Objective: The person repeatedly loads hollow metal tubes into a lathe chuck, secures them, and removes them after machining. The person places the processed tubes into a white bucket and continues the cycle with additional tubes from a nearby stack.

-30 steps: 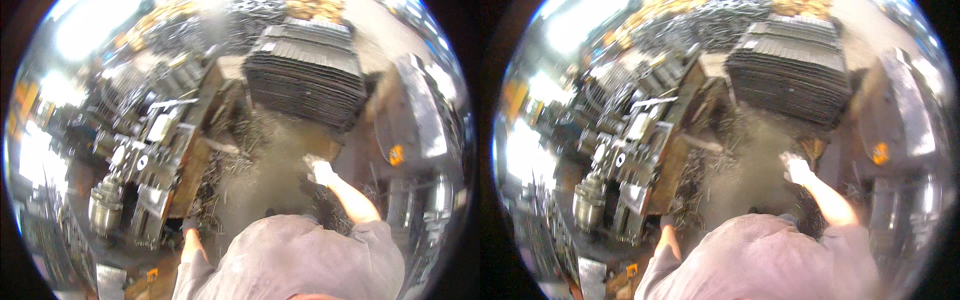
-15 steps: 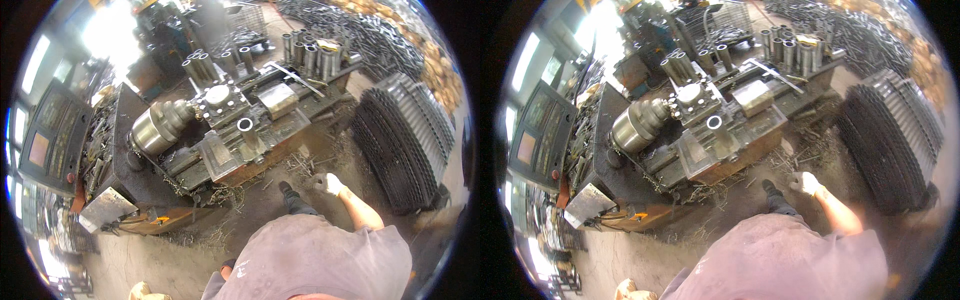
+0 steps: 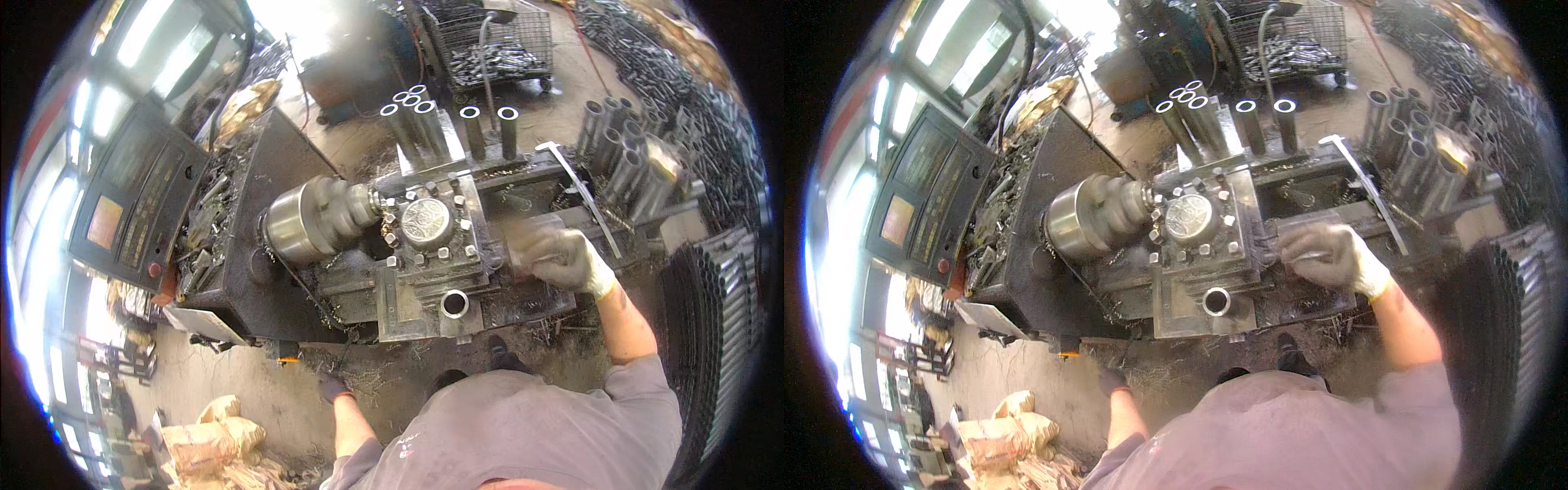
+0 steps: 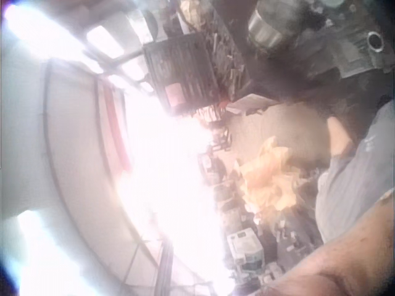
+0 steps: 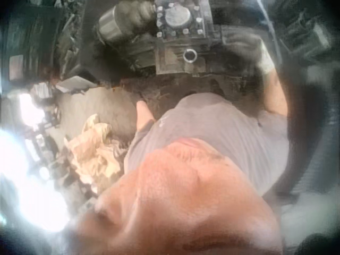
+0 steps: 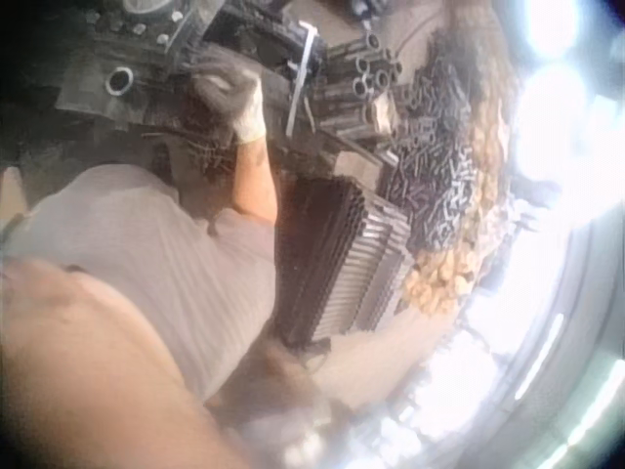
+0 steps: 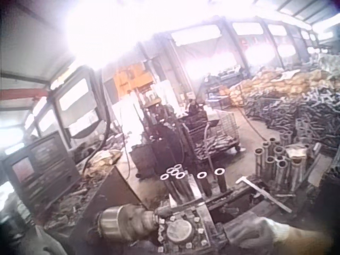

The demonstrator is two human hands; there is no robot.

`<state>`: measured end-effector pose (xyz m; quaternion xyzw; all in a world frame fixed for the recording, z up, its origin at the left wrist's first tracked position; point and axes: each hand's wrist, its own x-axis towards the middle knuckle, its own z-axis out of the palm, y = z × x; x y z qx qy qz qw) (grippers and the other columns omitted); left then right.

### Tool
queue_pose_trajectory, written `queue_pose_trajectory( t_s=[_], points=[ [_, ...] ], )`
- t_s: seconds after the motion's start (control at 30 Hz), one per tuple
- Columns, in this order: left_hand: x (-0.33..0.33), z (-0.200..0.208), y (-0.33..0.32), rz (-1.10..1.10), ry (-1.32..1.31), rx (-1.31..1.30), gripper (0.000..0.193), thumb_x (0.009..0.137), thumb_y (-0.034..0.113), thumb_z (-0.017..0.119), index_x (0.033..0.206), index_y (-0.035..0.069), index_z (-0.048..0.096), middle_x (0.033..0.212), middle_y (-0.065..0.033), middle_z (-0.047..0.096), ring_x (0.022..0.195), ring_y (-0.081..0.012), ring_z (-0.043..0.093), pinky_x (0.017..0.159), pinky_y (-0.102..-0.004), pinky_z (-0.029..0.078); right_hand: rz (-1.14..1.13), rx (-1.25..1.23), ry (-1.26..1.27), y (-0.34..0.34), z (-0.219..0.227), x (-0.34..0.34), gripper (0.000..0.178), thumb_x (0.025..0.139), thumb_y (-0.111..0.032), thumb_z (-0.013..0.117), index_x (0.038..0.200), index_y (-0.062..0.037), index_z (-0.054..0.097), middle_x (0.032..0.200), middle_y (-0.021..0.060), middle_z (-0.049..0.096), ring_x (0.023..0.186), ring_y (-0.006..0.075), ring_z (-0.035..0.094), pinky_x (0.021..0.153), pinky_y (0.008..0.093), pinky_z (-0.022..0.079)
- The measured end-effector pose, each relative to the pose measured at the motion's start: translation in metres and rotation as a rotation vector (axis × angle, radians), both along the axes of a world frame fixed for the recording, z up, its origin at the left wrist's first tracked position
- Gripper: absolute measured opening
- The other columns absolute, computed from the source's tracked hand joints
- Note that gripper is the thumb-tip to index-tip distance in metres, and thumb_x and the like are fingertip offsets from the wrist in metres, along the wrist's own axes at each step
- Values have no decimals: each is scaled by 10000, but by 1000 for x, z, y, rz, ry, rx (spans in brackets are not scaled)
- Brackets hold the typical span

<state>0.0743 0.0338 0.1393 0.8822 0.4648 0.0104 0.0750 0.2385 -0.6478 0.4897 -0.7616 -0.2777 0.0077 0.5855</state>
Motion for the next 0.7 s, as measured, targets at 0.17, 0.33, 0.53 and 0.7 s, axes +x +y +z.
queue_pose_trajectory(
  t_s=[0.17, 0.33, 0.53, 0.7],
  points=[
    [11, 59, 51, -95, 60, 453, 509, 1108, 408, 503, 1396, -2, 590, 1329, -293, 681, 1179, -425, 690, 966, -499, 552, 197, -86, -395, 60, 41, 123, 224, 863, -58, 756, 1061, -126, 837, 1466, 169, 668, 1173, 285, 737, 1005, 400, 626],
    [11, 96, 46, 198, -573, 18, 535, 1118, 449, 473, 1405, 13, 589, 1383, -247, 667, 1223, -429, 658, 996, -511, 519, 468, -428, -18, 164, 57, 235, 427, 893, -308, 728, 1244, -78, 808, 1506, 183, 642, 1291, 306, 666, 1065, 398, 545],
    [15, 122, 26, 156, -730, -60, 543, 1127, 450, 463, 1415, 11, 602, 1424, -228, 651, 1257, -429, 633, 1025, -496, 496, 742, -585, 173, 245, -5, 301, 409, 972, -297, 711, 1317, -78, 739, 1240, 95, 741, 1060, 195, 683, 902, 352, 548],
    [11, 98, 53, 74, -649, 1, 514, 1125, 439, 481, 1339, 3, 647, 1370, -216, 673, 1215, -414, 648, 988, -497, 519, 327, -293, 856, 237, -3, 294, 270, 1032, -245, 645, 1153, -19, 728, 932, 78, 751, 692, 167, 643, 501, 307, 467]
  ],
)
